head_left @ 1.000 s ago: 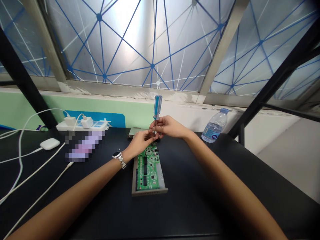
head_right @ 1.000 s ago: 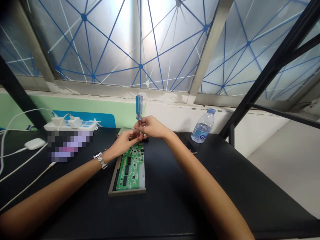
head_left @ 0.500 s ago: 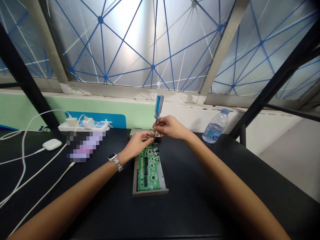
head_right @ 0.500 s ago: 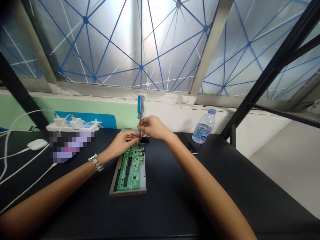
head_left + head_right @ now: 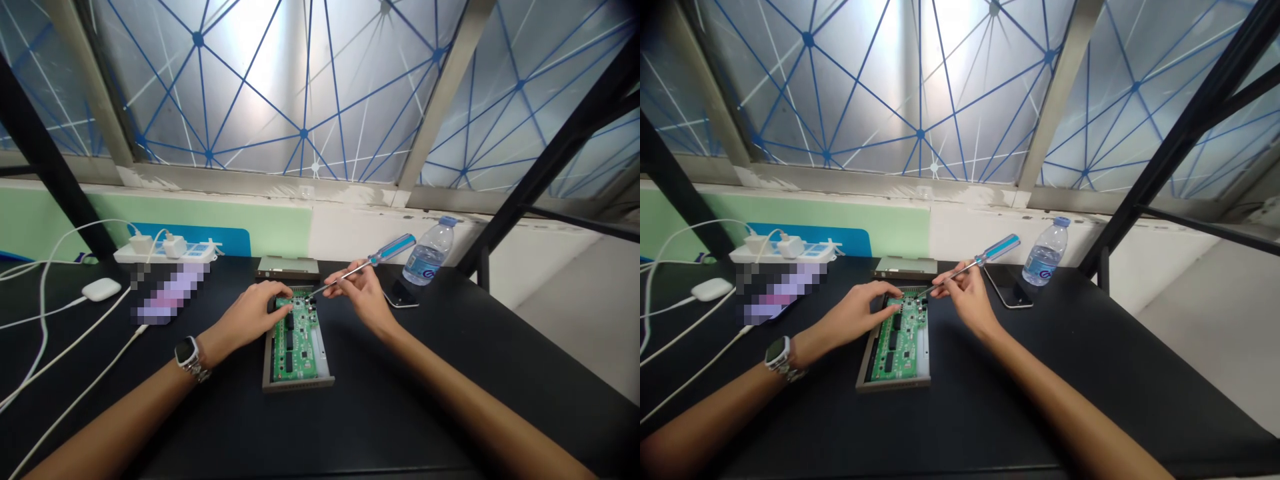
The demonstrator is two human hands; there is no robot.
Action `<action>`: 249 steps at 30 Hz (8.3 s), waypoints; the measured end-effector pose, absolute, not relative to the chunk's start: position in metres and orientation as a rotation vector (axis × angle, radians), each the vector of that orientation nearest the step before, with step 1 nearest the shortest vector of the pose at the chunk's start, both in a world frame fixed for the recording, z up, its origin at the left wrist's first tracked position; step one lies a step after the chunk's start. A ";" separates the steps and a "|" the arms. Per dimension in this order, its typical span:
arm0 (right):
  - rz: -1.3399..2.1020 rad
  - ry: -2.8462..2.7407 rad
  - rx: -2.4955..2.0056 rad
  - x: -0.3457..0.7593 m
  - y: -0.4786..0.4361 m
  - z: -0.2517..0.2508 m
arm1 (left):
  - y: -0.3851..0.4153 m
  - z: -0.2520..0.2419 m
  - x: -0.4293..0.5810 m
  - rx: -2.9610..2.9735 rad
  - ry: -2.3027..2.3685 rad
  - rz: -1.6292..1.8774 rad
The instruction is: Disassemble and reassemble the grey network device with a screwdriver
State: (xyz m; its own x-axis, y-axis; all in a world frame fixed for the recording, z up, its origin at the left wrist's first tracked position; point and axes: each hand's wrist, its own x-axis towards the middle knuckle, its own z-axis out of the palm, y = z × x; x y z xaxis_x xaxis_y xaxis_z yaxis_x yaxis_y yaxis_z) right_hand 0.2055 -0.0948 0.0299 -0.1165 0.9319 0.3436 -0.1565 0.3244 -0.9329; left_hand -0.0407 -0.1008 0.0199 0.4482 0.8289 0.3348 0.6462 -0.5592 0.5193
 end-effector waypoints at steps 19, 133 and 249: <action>1.129 -1.210 -0.689 0.188 -0.108 0.013 | -0.107 0.014 -0.029 2.467 1.312 0.804; 1.223 -1.175 -0.852 0.191 -0.101 0.010 | -0.094 0.002 -0.040 2.575 1.214 0.658; 0.127 -1.925 -1.144 0.159 -0.051 0.101 | -0.098 -0.012 -0.003 2.267 1.281 0.943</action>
